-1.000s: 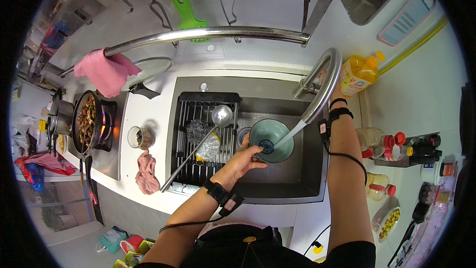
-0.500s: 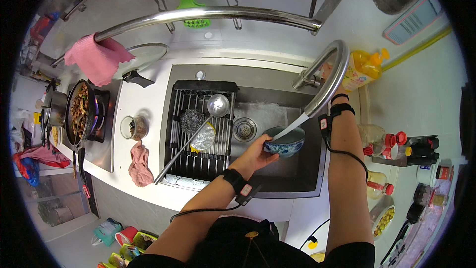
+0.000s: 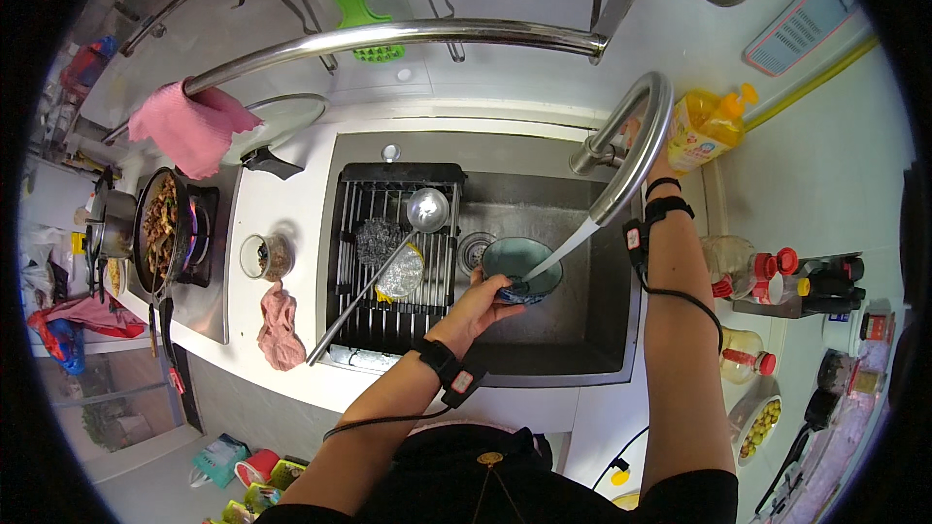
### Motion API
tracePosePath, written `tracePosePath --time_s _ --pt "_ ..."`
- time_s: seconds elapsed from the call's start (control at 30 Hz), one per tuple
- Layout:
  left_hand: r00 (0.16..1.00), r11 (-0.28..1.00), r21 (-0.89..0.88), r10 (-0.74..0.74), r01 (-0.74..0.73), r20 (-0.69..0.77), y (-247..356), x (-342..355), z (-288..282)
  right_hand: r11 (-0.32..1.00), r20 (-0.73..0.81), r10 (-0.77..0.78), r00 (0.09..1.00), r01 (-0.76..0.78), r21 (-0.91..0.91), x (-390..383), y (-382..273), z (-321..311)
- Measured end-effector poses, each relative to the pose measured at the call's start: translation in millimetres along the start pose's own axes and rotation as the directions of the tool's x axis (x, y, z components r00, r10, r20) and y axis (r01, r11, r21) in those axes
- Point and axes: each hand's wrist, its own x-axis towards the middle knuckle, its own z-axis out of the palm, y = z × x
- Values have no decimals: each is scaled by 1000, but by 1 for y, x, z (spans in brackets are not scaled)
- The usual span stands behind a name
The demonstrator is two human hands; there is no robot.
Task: The person cooks meat in a pan on the stove, adds chopped green vegetables, and seasons the dish with sauces and water. They stir the contents with a spatula and continue cooking until the end of the clip.
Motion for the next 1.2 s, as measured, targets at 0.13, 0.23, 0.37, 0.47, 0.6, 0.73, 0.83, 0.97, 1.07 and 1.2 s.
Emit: tracePosePath --time_s 0.13,0.23,0.37,0.47,0.6,0.73,0.83,0.97,1.07,1.2 --pt "999 999 -20 45 -45 14 4 -7 1 996 -101 -90 991 92 15 2 2 3" --pt "999 1000 -9 22 -21 44 8 -13 2 993 -94 -118 988 117 -15 4 2 5" --pt "992 999 -8 50 -49 114 13 -18 7 995 -92 -93 991 95 20 2 1 4" --pt "992 999 -21 28 -26 121 14 -20 12 994 -89 -93 992 98 55 -5 1 0" --pt "976 993 46 95 -105 194 15 -23 17 993 -87 -86 993 92 71 -11 1 -8" --pt "960 985 79 130 -154 247 15 -26 17 992 -83 -88 993 94 78 -13 6 -11" --pt "966 983 110 120 -148 228 14 -26 13 991 -84 -97 992 105 88 -13 9 -9" --pt "965 981 110 132 -160 225 14 -27 11 974 -99 -169 981 181 135 -20 -5 -11" --pt "967 981 90 148 -169 209 18 -42 15 922 -94 -237 967 254 291 -35 -19 -21" --pt "953 987 85 105 -135 284 49 -90 4 827 -75 -285 956 284 484 -40 -16 -30"
